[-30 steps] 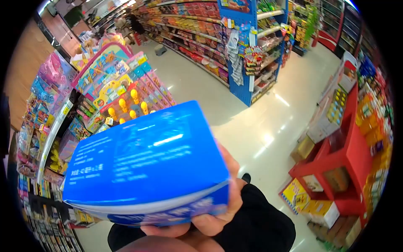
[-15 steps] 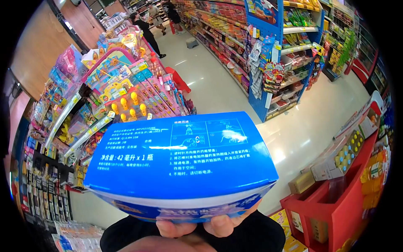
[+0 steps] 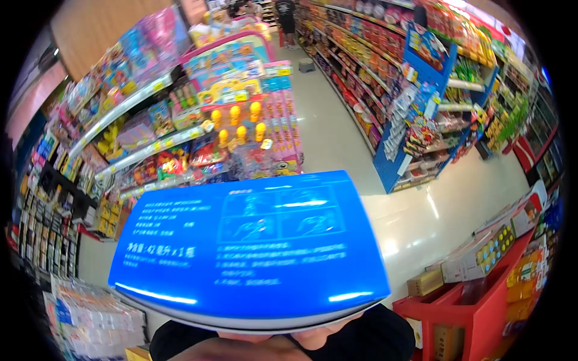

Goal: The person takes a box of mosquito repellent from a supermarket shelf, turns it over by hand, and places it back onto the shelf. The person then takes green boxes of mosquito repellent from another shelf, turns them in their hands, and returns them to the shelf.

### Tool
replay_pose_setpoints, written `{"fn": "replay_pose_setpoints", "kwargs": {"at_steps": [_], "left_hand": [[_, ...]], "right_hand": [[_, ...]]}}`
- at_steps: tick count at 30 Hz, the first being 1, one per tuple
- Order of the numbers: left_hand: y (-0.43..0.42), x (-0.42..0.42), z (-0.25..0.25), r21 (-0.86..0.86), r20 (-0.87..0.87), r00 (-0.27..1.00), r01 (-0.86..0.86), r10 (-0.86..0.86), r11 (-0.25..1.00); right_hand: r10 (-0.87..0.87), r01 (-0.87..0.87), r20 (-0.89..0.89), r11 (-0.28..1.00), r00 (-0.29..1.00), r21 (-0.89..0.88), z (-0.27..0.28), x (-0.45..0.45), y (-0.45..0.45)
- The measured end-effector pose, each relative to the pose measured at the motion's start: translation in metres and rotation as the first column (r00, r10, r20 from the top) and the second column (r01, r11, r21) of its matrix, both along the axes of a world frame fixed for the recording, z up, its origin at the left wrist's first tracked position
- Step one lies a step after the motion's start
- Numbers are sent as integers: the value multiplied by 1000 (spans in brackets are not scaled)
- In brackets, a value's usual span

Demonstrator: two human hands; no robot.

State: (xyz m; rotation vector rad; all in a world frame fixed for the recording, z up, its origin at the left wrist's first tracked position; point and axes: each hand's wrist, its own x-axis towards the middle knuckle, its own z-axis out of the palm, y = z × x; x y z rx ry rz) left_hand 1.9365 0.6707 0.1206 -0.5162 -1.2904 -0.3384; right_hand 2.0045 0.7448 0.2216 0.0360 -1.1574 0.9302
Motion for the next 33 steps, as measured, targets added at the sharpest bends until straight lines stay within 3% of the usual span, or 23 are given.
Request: {"fn": "replay_pose_setpoints", "kwargs": {"at_steps": [8, 17, 22, 25, 28, 32, 33], "left_hand": [[-93, -92, -14, 118, 121, 965, -245, 231, 962], [-180, -193, -38, 145, 229, 753, -653, 617, 743], [-216, -293, -54, 150, 214, 655, -755, 724, 639], [-236, -376, -58, 170, 182, 621, -784, 763, 598], [-260, -469, -46, 186, 143, 581, -811, 801, 555], [-292, -568, -28, 162, 125, 519, -852, 846, 499], [-301, -589, -25, 155, 130, 511, -857, 850, 492]], "right_hand": [[309, -309, 28, 951, 951, -12, -7, -130, -89], [709, -703, 42, 703, 704, -108, -35, -283, -187], [854, -846, -125, 518, 505, 126, -68, -422, -236], [897, -888, -163, 434, 411, 150, -74, -502, -257], [891, -884, -165, 446, 423, 140, -56, -589, -276], [775, -785, -187, 619, 604, 29, -51, -686, -314], [812, -824, -167, 567, 559, 3, -44, -705, -321]]}}
